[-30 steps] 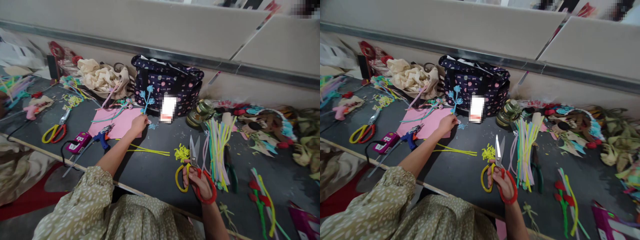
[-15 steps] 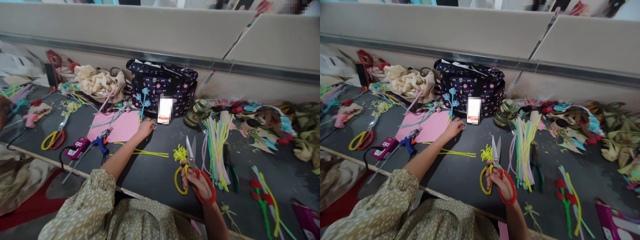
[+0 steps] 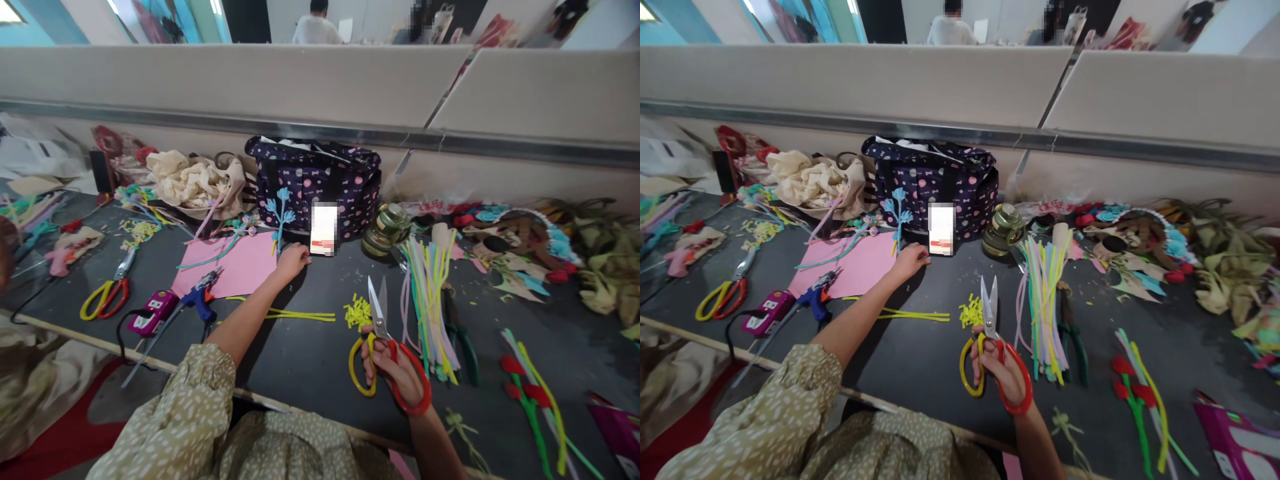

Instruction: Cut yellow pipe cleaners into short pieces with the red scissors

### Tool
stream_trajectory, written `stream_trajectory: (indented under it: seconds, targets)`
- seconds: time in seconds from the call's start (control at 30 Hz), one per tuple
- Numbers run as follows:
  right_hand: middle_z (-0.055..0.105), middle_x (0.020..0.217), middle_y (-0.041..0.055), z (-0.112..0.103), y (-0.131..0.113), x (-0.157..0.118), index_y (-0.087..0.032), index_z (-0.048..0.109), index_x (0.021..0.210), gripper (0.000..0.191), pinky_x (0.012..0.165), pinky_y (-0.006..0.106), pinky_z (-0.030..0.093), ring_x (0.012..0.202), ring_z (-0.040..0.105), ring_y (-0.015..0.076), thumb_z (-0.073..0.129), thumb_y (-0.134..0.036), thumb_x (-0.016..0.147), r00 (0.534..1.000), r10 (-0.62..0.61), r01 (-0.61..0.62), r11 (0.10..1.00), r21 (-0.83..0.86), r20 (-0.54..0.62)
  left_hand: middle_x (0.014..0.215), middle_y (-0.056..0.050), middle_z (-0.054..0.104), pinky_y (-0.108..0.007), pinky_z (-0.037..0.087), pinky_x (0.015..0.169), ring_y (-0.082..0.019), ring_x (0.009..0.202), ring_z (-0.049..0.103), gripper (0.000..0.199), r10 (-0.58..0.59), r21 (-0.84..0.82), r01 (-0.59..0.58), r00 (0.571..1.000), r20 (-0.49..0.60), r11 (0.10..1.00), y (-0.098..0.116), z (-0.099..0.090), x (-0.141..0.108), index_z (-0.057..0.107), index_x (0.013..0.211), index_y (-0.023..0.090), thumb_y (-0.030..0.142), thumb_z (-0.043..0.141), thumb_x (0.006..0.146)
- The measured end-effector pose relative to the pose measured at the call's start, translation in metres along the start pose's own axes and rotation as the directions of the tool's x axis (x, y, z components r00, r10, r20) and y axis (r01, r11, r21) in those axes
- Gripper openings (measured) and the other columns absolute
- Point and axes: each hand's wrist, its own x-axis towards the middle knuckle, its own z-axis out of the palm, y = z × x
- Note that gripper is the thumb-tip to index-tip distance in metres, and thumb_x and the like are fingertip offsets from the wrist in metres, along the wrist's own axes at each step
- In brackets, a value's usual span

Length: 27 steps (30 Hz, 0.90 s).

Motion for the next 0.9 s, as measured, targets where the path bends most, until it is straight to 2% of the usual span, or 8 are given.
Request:
stream_trajectory:
  seconds: [0.07,0.17,0.37,0.5,0.63,0.8,0.9]
  targets:
    - [0.057,0.087,0.0026,0.0,0.0,0.0,-0.024,0.043,0.131,0.05,0.048,0.03,0.053,0.059,0.057,0.0145,0.061,-0.033,0.085,1.0,-0.004,0.004,1.0,-0.003,-0.003,0.088,-0.005,0.063,-0.029,0.043,0.078,-0.018,0.084,0.058,0.002,0.006,0.014,-0.006,1.0,0.002,1.0,0.0,0.001,-0.001,0.067,0.079,0.017,0.016,0.065,0.08]
    - [0.057,0.087,0.0025,0.0,0.0,-0.002,-0.024,0.045,0.129,0.047,0.05,0.031,0.053,0.06,0.057,0.0146,0.061,-0.034,0.086,1.0,-0.008,0.008,1.0,-0.004,-0.005,0.084,-0.005,0.065,-0.028,0.042,0.075,-0.017,0.08,0.058,0.006,-0.002,-0.037,0.002,1.0,-0.01,0.999,-0.006,-0.003,-0.004,0.067,0.077,0.016,0.013,0.063,0.08]
    - [0.057,0.088,0.0023,0.0,0.0,-0.002,-0.025,0.046,0.127,0.044,0.051,0.031,0.053,0.061,0.057,0.0144,0.061,-0.034,0.086,1.0,-0.005,0.005,1.0,-0.003,-0.006,0.08,-0.003,0.063,-0.026,0.042,0.068,-0.014,0.073,0.057,0.004,0.017,-0.156,-0.018,1.0,-0.003,0.988,-0.018,-0.008,-0.014,0.067,0.078,0.015,0.019,0.066,0.079]
    - [0.056,0.087,0.0021,0.001,0.001,0.0,-0.024,0.048,0.123,0.041,0.049,0.031,0.053,0.059,0.057,0.0142,0.062,-0.035,0.085,1.0,0.004,-0.004,1.0,-0.005,-0.012,0.088,-0.005,0.062,-0.028,0.044,0.07,-0.016,0.076,0.058,0.011,0.062,-0.095,-0.062,0.998,-0.01,0.994,-0.011,0.002,-0.016,0.067,0.084,0.016,0.025,0.068,0.078]
    - [0.056,0.09,0.0034,-0.001,0.003,-0.001,-0.023,0.046,0.126,0.044,0.05,0.031,0.053,0.061,0.057,0.0142,0.06,-0.035,0.086,1.0,0.006,-0.007,1.0,-0.016,-0.006,0.084,-0.005,0.063,-0.029,0.043,0.074,-0.017,0.079,0.058,0.003,0.109,-0.041,-0.108,0.994,0.018,0.993,-0.01,0.005,-0.01,0.067,0.077,0.016,0.016,0.065,0.079]
    - [0.056,0.09,0.0036,-0.004,0.005,0.0,-0.023,0.041,0.131,0.049,0.051,0.032,0.054,0.061,0.057,0.0144,0.06,-0.034,0.087,1.0,0.004,-0.004,1.0,-0.014,0.008,0.078,-0.003,0.063,-0.026,0.043,0.07,-0.015,0.074,0.058,0.005,0.031,-0.159,-0.038,0.998,-0.046,0.987,-0.018,-0.001,-0.001,0.067,0.075,0.016,0.016,0.065,0.079]
    - [0.055,0.09,0.0031,-0.004,0.006,0.001,-0.023,0.042,0.127,0.044,0.05,0.031,0.053,0.061,0.057,0.0143,0.058,-0.032,0.088,1.0,0.002,-0.002,1.0,-0.01,0.011,0.081,-0.003,0.063,-0.026,0.043,0.069,-0.015,0.074,0.058,0.002,0.032,-0.132,-0.037,0.999,-0.044,0.991,-0.016,-0.001,0.003,0.068,0.077,0.016,0.018,0.068,0.077]
